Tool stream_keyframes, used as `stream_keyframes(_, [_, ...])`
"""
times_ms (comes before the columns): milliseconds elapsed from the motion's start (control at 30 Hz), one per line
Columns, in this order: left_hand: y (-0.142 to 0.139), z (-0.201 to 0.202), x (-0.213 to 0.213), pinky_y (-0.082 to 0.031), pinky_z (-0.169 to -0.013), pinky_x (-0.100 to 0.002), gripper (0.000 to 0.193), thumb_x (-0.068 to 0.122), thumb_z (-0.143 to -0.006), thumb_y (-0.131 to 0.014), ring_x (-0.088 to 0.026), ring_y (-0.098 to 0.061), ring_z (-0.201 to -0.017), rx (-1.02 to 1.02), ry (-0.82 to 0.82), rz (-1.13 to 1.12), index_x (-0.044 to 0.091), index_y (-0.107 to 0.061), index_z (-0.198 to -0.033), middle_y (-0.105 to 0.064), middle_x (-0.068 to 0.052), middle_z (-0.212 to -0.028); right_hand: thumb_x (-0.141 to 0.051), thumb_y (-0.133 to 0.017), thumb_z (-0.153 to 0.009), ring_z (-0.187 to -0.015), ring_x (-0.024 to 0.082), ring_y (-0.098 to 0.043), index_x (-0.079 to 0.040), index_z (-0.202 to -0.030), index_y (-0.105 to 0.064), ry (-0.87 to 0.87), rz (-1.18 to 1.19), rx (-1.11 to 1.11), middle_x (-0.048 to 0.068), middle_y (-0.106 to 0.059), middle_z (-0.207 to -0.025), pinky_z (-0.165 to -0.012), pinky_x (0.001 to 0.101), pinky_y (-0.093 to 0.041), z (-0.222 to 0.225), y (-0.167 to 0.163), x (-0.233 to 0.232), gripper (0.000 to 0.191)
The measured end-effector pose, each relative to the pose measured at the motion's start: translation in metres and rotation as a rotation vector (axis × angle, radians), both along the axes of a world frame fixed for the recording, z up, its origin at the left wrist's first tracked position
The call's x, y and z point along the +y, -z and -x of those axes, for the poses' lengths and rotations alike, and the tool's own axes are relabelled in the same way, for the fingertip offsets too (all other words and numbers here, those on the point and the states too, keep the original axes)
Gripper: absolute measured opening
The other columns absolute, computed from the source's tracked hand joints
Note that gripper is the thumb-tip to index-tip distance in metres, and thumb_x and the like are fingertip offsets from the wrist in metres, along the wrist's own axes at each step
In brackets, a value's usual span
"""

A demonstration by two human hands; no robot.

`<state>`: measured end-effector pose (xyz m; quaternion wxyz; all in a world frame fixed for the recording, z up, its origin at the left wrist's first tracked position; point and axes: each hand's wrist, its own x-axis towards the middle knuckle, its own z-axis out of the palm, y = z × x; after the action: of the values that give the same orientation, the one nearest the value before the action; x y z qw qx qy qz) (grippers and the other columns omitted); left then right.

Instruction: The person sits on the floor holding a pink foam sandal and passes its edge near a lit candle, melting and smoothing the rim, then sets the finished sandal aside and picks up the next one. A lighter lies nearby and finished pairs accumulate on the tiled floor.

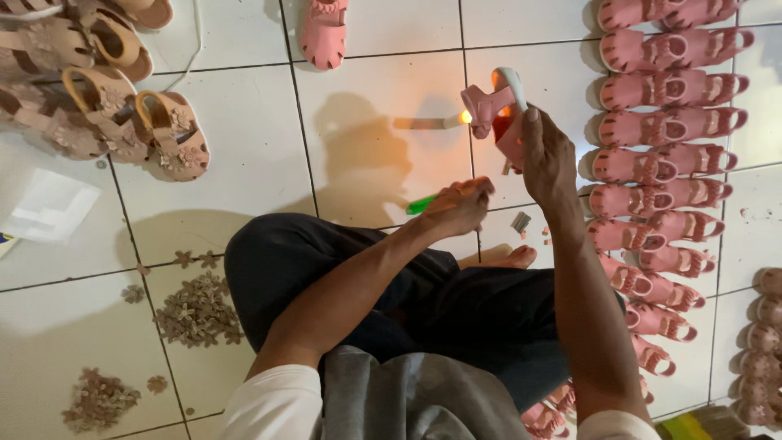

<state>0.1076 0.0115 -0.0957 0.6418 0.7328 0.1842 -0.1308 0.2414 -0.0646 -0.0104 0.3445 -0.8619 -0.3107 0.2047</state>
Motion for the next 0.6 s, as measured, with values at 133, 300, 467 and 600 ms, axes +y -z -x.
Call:
stream_keyframes(133, [-0.003, 0.003, 0.005, -0.054, -0.068, -0.032, 0.041, 0.032, -0.103, -0.039, -0.013, -0.067, -0.068, -0.320, -0.494, 0.289, 0.009, -0.057, -0.132, -0.070, -0.006, -0.086, -0.036, -0.031, -0.120, -0.079, 0.028, -0.064, 0.000, -0.122, -0.055, -0.076, -0.107, 0.113, 0.015, -0.068, -0.091, -0.076, 0.0347, -0.054, 0.027, -0.010, -0.030, 0.043])
stream_keyframes(300, [-0.042, 0.044, -0.016, -0.051, -0.048, -0.026, 0.062, 0.060, -0.109, -0.032, -0.008, -0.058, -0.057, -0.576, -0.447, 1.235, 0.005, -0.059, -0.119, -0.064, 0.005, -0.073, -0.009, -0.063, -0.094, -0.094, 0.033, -0.070, 0.003, -0.141, -0.047, -0.121, -0.072, -0.289, 0.019, -0.071, -0.113, -0.078, 0.0369, -0.056, 0.096, -0.017, -0.068, 0.051])
stream_keyframes(467, [-0.085, 0.086, -0.031, -0.051, -0.088, -0.029, 0.062, 0.055, -0.108, -0.036, -0.010, -0.059, -0.104, -0.325, -0.642, 1.002, 0.006, -0.043, -0.145, -0.059, -0.003, -0.119, -0.016, -0.065, -0.108, -0.102, 0.027, -0.063, -0.001, -0.128, -0.060, 0.374, -0.456, 0.204, 0.023, -0.065, -0.121, -0.090, 0.0380, -0.053, 0.125, -0.039, -0.074, 0.026])
stream_keyframes(600, [-0.110, 0.108, -0.036, -0.045, -0.111, -0.028, 0.060, 0.047, -0.113, -0.041, -0.011, -0.054, -0.130, -0.543, -0.553, 0.621, 0.003, -0.037, -0.155, -0.053, -0.006, -0.141, -0.014, -0.066, -0.107, -0.130, 0.023, -0.057, -0.001, -0.117, -0.069, 0.032, -0.374, -0.263, 0.016, -0.054, -0.146, -0.109, 0.0361, -0.048, 0.134, -0.087, -0.092, 0.016])
